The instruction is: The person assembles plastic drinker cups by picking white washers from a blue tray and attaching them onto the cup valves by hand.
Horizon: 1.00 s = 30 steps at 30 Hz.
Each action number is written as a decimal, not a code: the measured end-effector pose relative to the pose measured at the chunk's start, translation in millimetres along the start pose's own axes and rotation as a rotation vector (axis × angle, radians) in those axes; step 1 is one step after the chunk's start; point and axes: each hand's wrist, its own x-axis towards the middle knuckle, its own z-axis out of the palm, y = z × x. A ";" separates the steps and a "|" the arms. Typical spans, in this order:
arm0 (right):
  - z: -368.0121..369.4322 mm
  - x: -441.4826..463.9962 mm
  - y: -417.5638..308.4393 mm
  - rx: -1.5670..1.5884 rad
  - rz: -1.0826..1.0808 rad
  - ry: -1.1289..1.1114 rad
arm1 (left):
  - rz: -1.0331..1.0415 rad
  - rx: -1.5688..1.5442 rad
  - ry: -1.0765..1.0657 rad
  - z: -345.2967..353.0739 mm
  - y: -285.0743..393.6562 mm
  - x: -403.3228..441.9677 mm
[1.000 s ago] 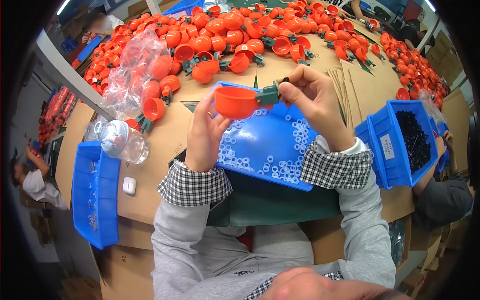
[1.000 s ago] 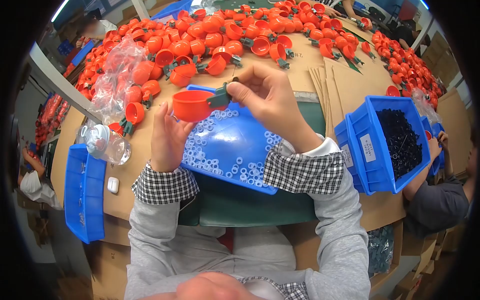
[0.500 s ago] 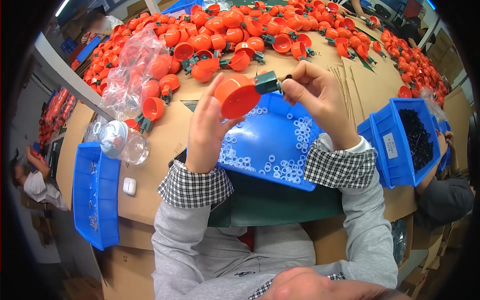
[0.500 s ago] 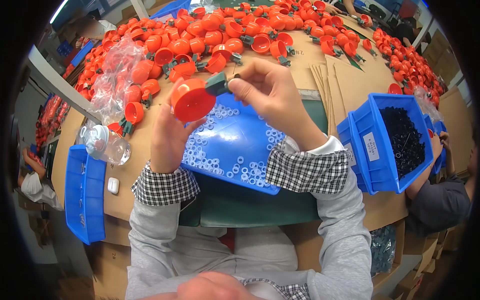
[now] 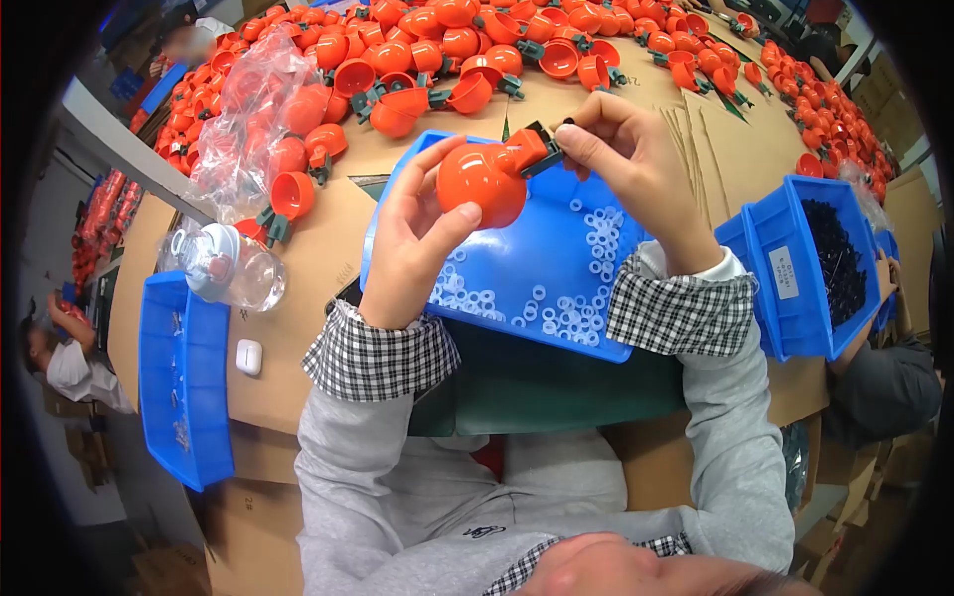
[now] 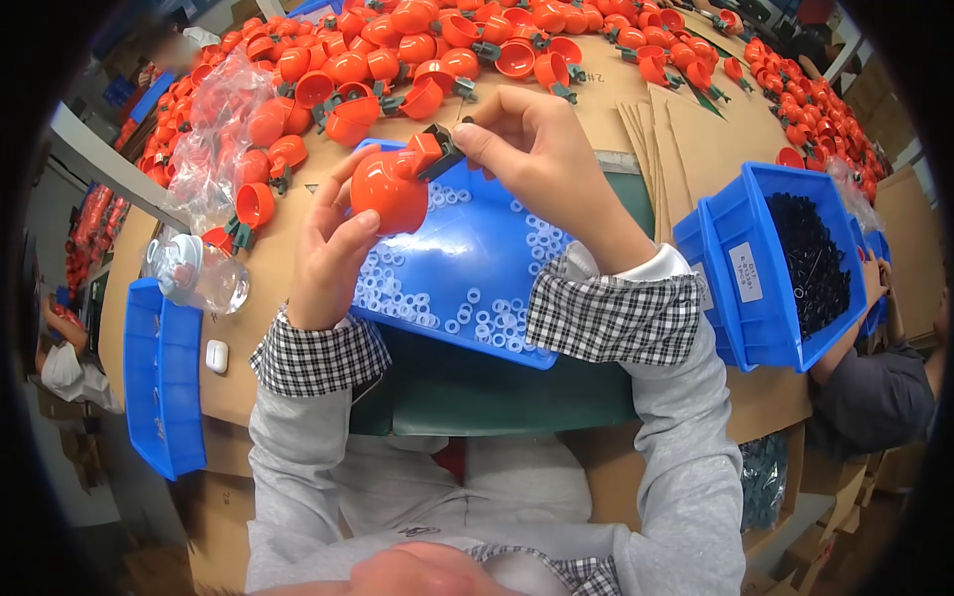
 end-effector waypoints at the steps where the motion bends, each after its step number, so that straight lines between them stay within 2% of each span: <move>1: 0.8 -0.1 0.8 0.002 0.006 -0.001 | 0.080 0.046 0.001 1.1 -1.7 1.5; 3: 3.3 -1.6 -0.5 0.042 -0.106 0.014 | 0.074 0.091 0.054 1.6 -0.9 2.3; 5: 4.6 -4.4 -3.6 -0.009 -0.132 -0.008 | -0.162 -0.150 0.138 -3.3 0.6 2.5; 7: 9.0 -6.6 -3.1 -0.115 -0.322 0.036 | -0.242 -0.097 0.197 -3.3 0.3 4.5; 9: 9.1 -6.0 -3.7 -0.143 -0.335 0.026 | -0.385 -0.035 -0.041 -11.7 5.9 3.6; 10: 9.4 -6.9 -3.2 -0.185 -0.333 0.025 | -0.375 0.036 0.077 -3.8 2.5 2.3; 16: 8.7 -4.2 1.1 -0.199 -0.224 0.006 | -0.338 0.031 -0.003 -9.4 1.8 3.7; 19: 7.0 -1.8 9.3 -0.228 -0.313 0.021 | -0.327 0.037 0.015 -6.5 1.6 3.9; 21: 7.2 -2.4 7.2 -0.215 -0.282 0.024 | -0.328 0.043 0.043 -3.2 3.3 3.6; 26: 10.0 -2.6 11.2 -0.170 -0.264 -0.025 | -0.192 -0.074 0.077 -1.6 5.8 3.3; 30: 8.0 -1.9 8.0 -0.061 -0.142 -0.082 | -0.106 -0.071 0.078 -0.6 7.7 3.4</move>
